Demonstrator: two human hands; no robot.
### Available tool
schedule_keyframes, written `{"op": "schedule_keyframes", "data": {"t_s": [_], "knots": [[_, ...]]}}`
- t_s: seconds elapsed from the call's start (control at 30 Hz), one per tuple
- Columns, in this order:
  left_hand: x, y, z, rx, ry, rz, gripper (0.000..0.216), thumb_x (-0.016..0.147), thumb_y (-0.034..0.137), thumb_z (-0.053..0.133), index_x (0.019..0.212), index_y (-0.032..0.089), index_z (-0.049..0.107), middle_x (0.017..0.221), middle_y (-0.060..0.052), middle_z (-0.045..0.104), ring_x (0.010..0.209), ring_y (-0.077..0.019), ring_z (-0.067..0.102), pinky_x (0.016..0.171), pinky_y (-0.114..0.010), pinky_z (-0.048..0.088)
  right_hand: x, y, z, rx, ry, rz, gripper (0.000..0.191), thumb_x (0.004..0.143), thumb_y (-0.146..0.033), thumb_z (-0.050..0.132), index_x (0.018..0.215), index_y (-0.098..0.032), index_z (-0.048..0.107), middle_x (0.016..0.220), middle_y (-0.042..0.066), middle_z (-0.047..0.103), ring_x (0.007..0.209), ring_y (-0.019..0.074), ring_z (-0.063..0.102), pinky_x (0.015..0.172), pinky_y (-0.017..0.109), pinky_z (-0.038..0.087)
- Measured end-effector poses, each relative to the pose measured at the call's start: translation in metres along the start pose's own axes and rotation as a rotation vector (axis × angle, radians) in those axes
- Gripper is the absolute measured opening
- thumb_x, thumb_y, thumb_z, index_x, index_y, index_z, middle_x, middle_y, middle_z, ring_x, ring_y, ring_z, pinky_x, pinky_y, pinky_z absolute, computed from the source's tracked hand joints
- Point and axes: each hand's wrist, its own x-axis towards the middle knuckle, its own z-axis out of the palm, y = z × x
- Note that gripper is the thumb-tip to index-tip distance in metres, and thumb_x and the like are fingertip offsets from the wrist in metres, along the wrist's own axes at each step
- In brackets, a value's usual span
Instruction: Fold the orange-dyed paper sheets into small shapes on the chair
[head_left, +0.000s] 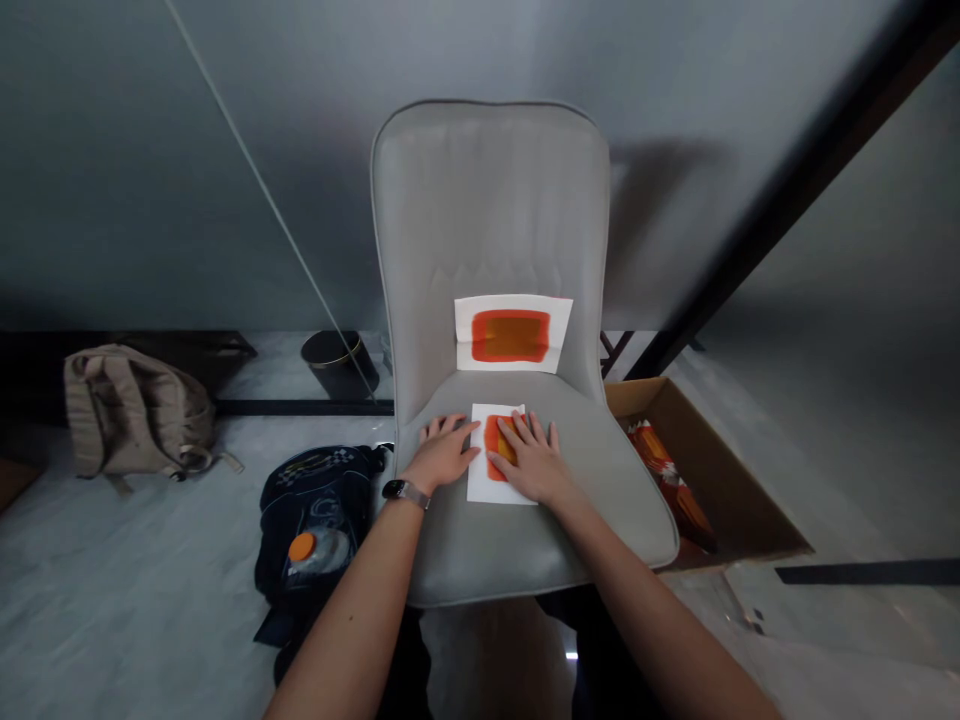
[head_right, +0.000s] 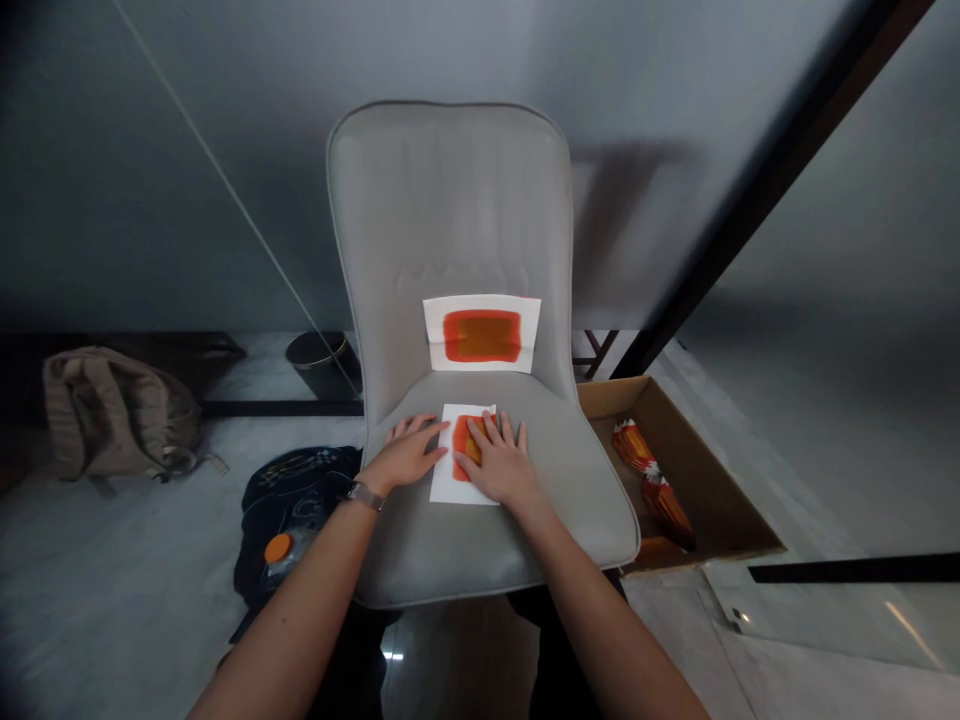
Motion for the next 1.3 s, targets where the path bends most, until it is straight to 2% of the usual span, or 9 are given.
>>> {"op": "schedule_keyframes", "data": {"t_s": [0.2, 0.3, 0.4, 0.57, 0.73, 0.87, 1.03, 1.13, 1.3], "knots": [[0.002, 0.002, 0.002, -0.009, 0.002, -0.004, 0.057, 0.100, 0.046, 0.050, 0.155, 0.033, 0.046, 0.162, -0.007, 0.041, 0.144, -0.0401, 0.036, 0.114, -0.056, 0.033, -0.001, -0.002, -0.001, 0.012, -0.008, 0.010, 0.084, 0.098, -0.078, 0.023, 0.166, -0.030, 0.026, 0.175, 0.004, 0.010, 0.161, 0.0355, 0.002, 0.125, 0.065, -0.003], [0.003, 0.008, 0.005, 0.011, 0.036, -0.036, 0.062, 0.099, 0.050, 0.053, 0.158, 0.035, 0.041, 0.160, -0.009, 0.043, 0.143, -0.0408, 0.038, 0.115, -0.056, 0.031, -0.001, -0.004, -0.004, 0.029, -0.007, 0.009, 0.084, 0.098, -0.079, 0.022, 0.166, -0.030, 0.027, 0.175, 0.004, 0.011, 0.161, 0.0352, 0.002, 0.125, 0.065, -0.004], [0.004, 0.012, 0.007, 0.057, 0.033, -0.049, 0.059, 0.099, 0.049, 0.054, 0.156, 0.040, 0.044, 0.160, -0.008, 0.043, 0.143, -0.0417, 0.038, 0.114, -0.058, 0.030, -0.001, -0.003, -0.013, 0.033, -0.024, -0.007, 0.085, 0.097, -0.080, 0.025, 0.165, -0.029, 0.027, 0.174, 0.005, 0.013, 0.161, 0.0363, 0.005, 0.125, 0.066, -0.001], [0.005, 0.011, 0.008, 0.047, 0.016, -0.044, 0.059, 0.098, 0.050, 0.053, 0.156, 0.042, 0.045, 0.162, -0.010, 0.040, 0.142, -0.0435, 0.037, 0.113, -0.061, 0.030, -0.018, 0.004, -0.034, -0.010, -0.078, -0.064, 0.089, 0.098, -0.079, 0.020, 0.164, -0.020, 0.034, 0.171, 0.008, 0.026, 0.160, 0.0391, 0.008, 0.123, 0.070, -0.004], [0.007, 0.012, 0.004, 0.043, 0.002, -0.050, 0.059, 0.097, 0.050, 0.055, 0.155, 0.040, 0.047, 0.160, -0.011, 0.042, 0.140, -0.0443, 0.040, 0.111, -0.060, 0.033, -0.031, 0.007, -0.038, -0.022, -0.076, -0.046, 0.099, 0.095, -0.084, 0.021, 0.163, -0.014, 0.034, 0.168, 0.013, 0.032, 0.159, 0.0407, 0.011, 0.123, 0.070, -0.007], [0.009, 0.013, 0.000, 0.022, -0.023, -0.066, 0.059, 0.096, 0.053, 0.055, 0.153, 0.041, 0.049, 0.160, -0.010, 0.042, 0.140, -0.0449, 0.040, 0.110, -0.060, 0.034, -0.013, 0.002, -0.041, -0.002, -0.075, -0.003, 0.090, 0.098, -0.078, 0.019, 0.159, -0.016, 0.042, 0.165, 0.013, 0.039, 0.159, 0.0398, 0.016, 0.122, 0.072, -0.004], [0.008, 0.014, 0.000, 0.029, -0.017, -0.077, 0.058, 0.097, 0.053, 0.054, 0.153, 0.041, 0.049, 0.160, -0.009, 0.043, 0.139, -0.0437, 0.041, 0.110, -0.060, 0.035, 0.002, -0.007, -0.051, -0.030, -0.034, -0.009, 0.076, 0.102, -0.072, 0.026, 0.146, -0.020, 0.059, 0.152, 0.015, 0.056, 0.150, 0.0386, 0.036, 0.122, 0.070, 0.009], [0.006, 0.016, -0.001, 0.042, -0.004, -0.071, 0.059, 0.097, 0.052, 0.053, 0.155, 0.040, 0.047, 0.160, -0.008, 0.043, 0.138, -0.0427, 0.042, 0.110, -0.058, 0.036, -0.008, -0.006, -0.048, -0.070, -0.041, -0.012, 0.072, 0.103, -0.067, 0.027, 0.145, -0.018, 0.059, 0.156, 0.017, 0.051, 0.148, 0.0387, 0.039, 0.121, 0.069, 0.013], [0.006, 0.022, 0.000, 0.055, 0.000, -0.101, 0.060, 0.096, 0.057, 0.051, 0.153, 0.040, 0.049, 0.158, -0.008, 0.045, 0.138, -0.0420, 0.042, 0.110, -0.057, 0.035, -0.027, 0.005, -0.034, -0.060, -0.003, -0.036, 0.078, 0.102, -0.066, 0.033, 0.158, -0.012, 0.043, 0.163, 0.017, 0.041, 0.150, 0.0403, 0.034, 0.122, 0.067, 0.013]]}}
